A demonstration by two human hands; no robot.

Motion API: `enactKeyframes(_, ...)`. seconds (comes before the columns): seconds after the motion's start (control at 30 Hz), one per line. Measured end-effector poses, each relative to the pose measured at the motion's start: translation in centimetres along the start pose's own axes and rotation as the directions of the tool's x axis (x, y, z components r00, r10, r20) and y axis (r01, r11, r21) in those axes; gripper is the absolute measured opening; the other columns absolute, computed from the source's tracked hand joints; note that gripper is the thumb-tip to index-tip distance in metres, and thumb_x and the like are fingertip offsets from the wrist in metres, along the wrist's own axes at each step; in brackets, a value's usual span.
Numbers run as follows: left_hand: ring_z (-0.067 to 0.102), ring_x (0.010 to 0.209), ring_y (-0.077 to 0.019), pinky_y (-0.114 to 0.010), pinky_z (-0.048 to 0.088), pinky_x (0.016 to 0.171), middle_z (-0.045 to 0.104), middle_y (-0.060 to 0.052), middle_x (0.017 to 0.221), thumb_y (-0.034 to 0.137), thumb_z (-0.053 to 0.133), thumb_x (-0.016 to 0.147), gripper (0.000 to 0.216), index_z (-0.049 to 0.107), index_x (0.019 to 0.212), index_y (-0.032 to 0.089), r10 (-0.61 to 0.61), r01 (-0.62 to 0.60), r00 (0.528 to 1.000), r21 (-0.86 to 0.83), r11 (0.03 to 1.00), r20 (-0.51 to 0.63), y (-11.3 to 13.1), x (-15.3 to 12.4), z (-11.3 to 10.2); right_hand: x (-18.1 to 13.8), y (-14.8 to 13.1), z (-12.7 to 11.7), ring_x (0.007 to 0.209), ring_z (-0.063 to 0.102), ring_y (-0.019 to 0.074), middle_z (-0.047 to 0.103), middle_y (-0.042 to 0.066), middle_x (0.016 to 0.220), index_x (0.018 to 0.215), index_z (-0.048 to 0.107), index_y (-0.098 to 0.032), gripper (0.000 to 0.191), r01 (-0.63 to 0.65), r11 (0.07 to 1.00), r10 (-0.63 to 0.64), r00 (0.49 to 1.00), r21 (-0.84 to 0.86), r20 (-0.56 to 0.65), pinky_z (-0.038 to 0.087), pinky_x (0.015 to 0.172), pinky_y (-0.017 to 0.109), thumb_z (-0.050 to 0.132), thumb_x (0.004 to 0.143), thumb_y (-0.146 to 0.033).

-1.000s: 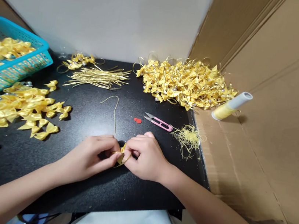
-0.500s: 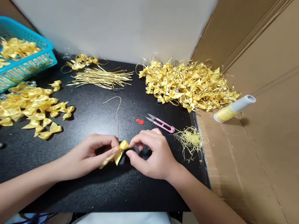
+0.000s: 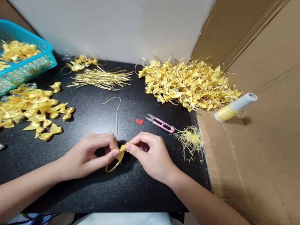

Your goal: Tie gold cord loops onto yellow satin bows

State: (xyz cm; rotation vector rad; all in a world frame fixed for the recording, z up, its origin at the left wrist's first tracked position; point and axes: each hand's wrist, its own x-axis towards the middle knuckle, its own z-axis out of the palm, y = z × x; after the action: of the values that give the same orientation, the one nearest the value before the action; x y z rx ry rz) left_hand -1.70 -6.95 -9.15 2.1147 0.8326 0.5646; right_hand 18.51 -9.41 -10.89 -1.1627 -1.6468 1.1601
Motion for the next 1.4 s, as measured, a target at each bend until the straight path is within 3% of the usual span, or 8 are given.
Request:
enactKeyframes(0.23, 0.05, 0.058, -0.0098, -0.021, 0.039, 0.057, 0.059, 0.0, 0.063, 0.018, 0.053, 0.09, 0.018, 0.056, 0.072, 0.017, 0.244, -0.214, 0.967, 0.287, 0.934, -0.073, -0.9, -0.3, 0.2, -0.5, -0.3, -0.2, 0.07, 0.066, 0.0147, 0.073, 0.004, 0.082, 0.089, 0.072, -0.021, 0.009, 0.319, 0.874, -0.396, 0.905, -0.366, -0.157, 0.052, 0.069, 0.031, 0.066, 0.083, -0.018)
enactKeyframes(0.5, 0.049, 0.06, -0.0121, -0.026, 0.033, 0.057, 0.061, 0.0, 0.063, 0.019, 0.058, 0.089, 0.017, 0.057, 0.072, 0.017, 0.411, -0.292, 0.911, 0.668, 0.685, -0.024, -1.7, -0.3, 0.7, -0.5, -0.2, 0.6, 0.069, 0.064, 0.0132, 0.071, 0.002, 0.075, 0.078, 0.071, -0.019, 0.004, 0.254, 0.932, -0.29, 0.95, -0.259, -0.114, 0.052, 0.065, 0.027, 0.071, 0.078, -0.015)
enactKeyframes(0.83, 0.05, 0.059, -0.0115, -0.026, 0.033, 0.056, 0.063, 0.001, 0.063, 0.017, 0.06, 0.088, 0.013, 0.059, 0.075, 0.016, 0.501, -0.315, 0.861, 0.685, 0.656, -0.083, -1.7, -0.3, 0.7, -0.7, 0.1, 0.2, 0.082, 0.066, 0.0136, 0.071, 0.001, 0.085, 0.075, 0.069, -0.02, 0.008, 0.118, 0.993, -0.116, 0.992, 0.016, -0.057, 0.052, 0.079, 0.029, 0.069, 0.082, -0.015)
enactKeyframes(0.9, 0.05, 0.06, -0.0109, -0.025, 0.035, 0.057, 0.064, 0.0, 0.064, 0.017, 0.058, 0.088, 0.014, 0.06, 0.074, 0.016, 0.43, -0.307, 0.897, 0.549, 0.777, -0.106, -1.6, -0.2, 0.8, -0.6, 0.2, 0.3, 0.082, 0.065, 0.0136, 0.07, 0.001, 0.083, 0.075, 0.066, -0.02, 0.009, 0.022, 0.996, -0.019, 0.999, 0.083, -0.03, 0.052, 0.079, 0.028, 0.067, 0.083, -0.018)
enactKeyframes(1.0, 0.052, 0.058, -0.009, -0.021, 0.039, 0.056, 0.063, 0.0, 0.064, 0.024, 0.053, 0.091, 0.021, 0.062, 0.075, 0.015, 0.082, -0.077, 0.995, 0.087, 0.993, -0.053, -1.3, 0.0, 0.8, -0.6, 0.6, 0.3, 0.076, 0.065, 0.0137, 0.068, 0.0, 0.078, 0.085, 0.063, -0.021, 0.003, -0.098, 0.986, 0.11, 0.99, 0.138, -0.084, 0.051, 0.073, 0.028, 0.063, 0.085, -0.024)
enactKeyframes(1.13, 0.048, 0.054, -0.0075, -0.018, 0.037, 0.052, 0.059, 0.0, 0.061, 0.035, 0.055, 0.089, 0.029, 0.06, 0.072, 0.013, -0.296, 0.3, 0.952, -0.387, 0.872, 0.073, -1.0, 0.3, 0.9, -0.7, 0.5, 0.1, 0.073, 0.062, 0.014, 0.065, 0.0, 0.079, 0.096, 0.057, -0.022, 0.013, -0.017, 1.0, 0.017, 0.967, 0.003, -0.253, 0.049, 0.07, 0.029, 0.063, 0.084, -0.024)
enactKeyframes(1.3, 0.047, 0.055, -0.007, -0.018, 0.037, 0.053, 0.057, 0.0, 0.061, 0.038, 0.058, 0.084, 0.03, 0.058, 0.069, 0.011, -0.362, 0.351, 0.93, -0.466, 0.813, 0.068, -0.8, 0.5, 1.2, -1.0, -0.2, 0.3, 0.075, 0.058, 0.0155, 0.063, 0.0, 0.078, 0.086, 0.056, -0.021, 0.014, 0.274, 0.876, -0.357, 0.922, -0.397, -0.151, 0.044, 0.072, 0.032, 0.064, 0.078, -0.014)
enactKeyframes(1.4, 0.045, 0.052, -0.0067, -0.018, 0.035, 0.05, 0.056, 0.001, 0.059, 0.036, 0.057, 0.086, 0.03, 0.06, 0.07, 0.011, -0.333, 0.311, 0.943, -0.346, 0.885, -0.005, -0.6, 0.4, 1.4, -0.9, -0.2, 0.7, 0.075, 0.058, 0.0159, 0.063, 0.0, 0.077, 0.089, 0.057, -0.019, 0.012, 0.289, 0.82, -0.38, 0.92, -0.494, -0.093, 0.04, 0.072, 0.033, 0.064, 0.079, -0.015)
